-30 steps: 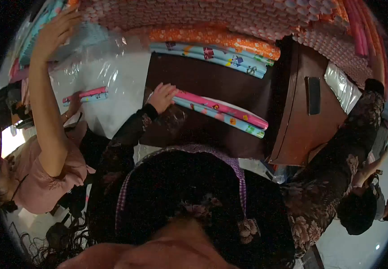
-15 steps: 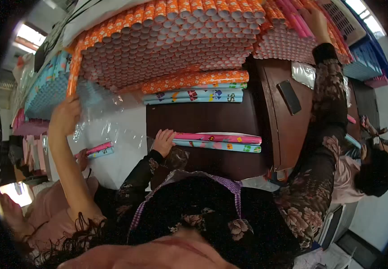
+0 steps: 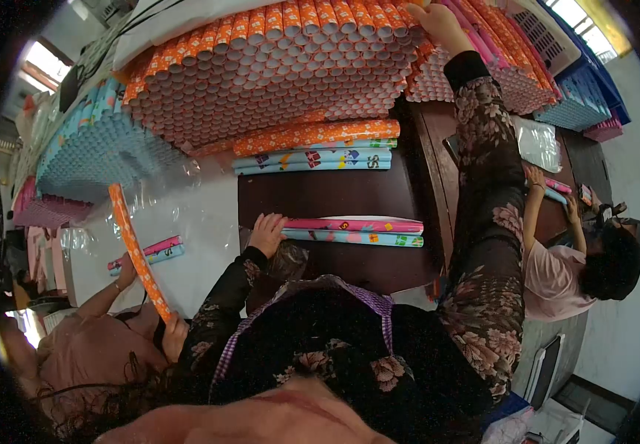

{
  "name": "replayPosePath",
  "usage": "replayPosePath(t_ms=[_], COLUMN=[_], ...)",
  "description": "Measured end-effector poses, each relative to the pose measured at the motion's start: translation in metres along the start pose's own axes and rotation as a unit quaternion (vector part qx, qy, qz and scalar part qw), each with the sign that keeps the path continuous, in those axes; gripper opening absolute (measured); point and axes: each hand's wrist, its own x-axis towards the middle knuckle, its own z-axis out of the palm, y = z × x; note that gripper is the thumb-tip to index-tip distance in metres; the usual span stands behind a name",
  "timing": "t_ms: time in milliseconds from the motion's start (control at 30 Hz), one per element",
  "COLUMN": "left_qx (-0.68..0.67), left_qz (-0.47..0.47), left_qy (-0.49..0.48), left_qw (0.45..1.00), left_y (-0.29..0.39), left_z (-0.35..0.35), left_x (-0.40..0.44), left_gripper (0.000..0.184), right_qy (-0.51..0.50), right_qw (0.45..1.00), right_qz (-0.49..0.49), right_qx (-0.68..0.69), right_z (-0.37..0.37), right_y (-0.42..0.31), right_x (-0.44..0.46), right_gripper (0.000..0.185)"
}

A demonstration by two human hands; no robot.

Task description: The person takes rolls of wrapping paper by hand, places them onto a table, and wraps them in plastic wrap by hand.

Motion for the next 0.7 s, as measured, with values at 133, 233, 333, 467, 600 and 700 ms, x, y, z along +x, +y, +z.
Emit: replayPosePath(t_ms=[133, 233, 333, 467, 600, 700], left_qx=[0.003, -0.008, -0.017, 0.003, 0.004, 0.009], left_qz=[-0.007, -0.006, -0.008, 0.006, 0.01, 0.015], left_qy=[-0.005, -0.007, 0.001, 0.049, 0.047, 0.059], left_qw=[1.0, 1.0, 1.0, 0.999, 0.999, 0.998], left_y=[0.002, 0.002, 0.003, 0.001, 0.001, 0.001], left_z=[-0.004, -0.002, -0.002, 0.001, -0.001, -0.001], left_x=[0.0, -0.001, -0.001, -0.002, -0.001, -0.001], left_gripper=[0.048, 0.049, 0.051, 0.052, 0.051, 0.05], right_qy=[-0.027, -0.042, -0.051, -0.155, -0.247, -0.145], right_qw=[1.0, 0.997, 0.986, 0.984, 0.965, 0.981], right_qz=[0.001, -0.009, -0.01, -0.013, -0.057, -0.038], right_qx=[-0.012, 0.058, 0.155, 0.084, -0.069, -0.12], right_z=[0.003, -0.008, -0.022, -0.036, -0.052, -0.033], right_y=[-0.003, -0.021, -0.043, -0.033, -0.054, -0.063], right_x=[0.01, -0.014, -0.042, -0.056, -0.065, -0.06], right_gripper=[0.046, 0.047, 0.047, 0.046, 0.029, 0.029])
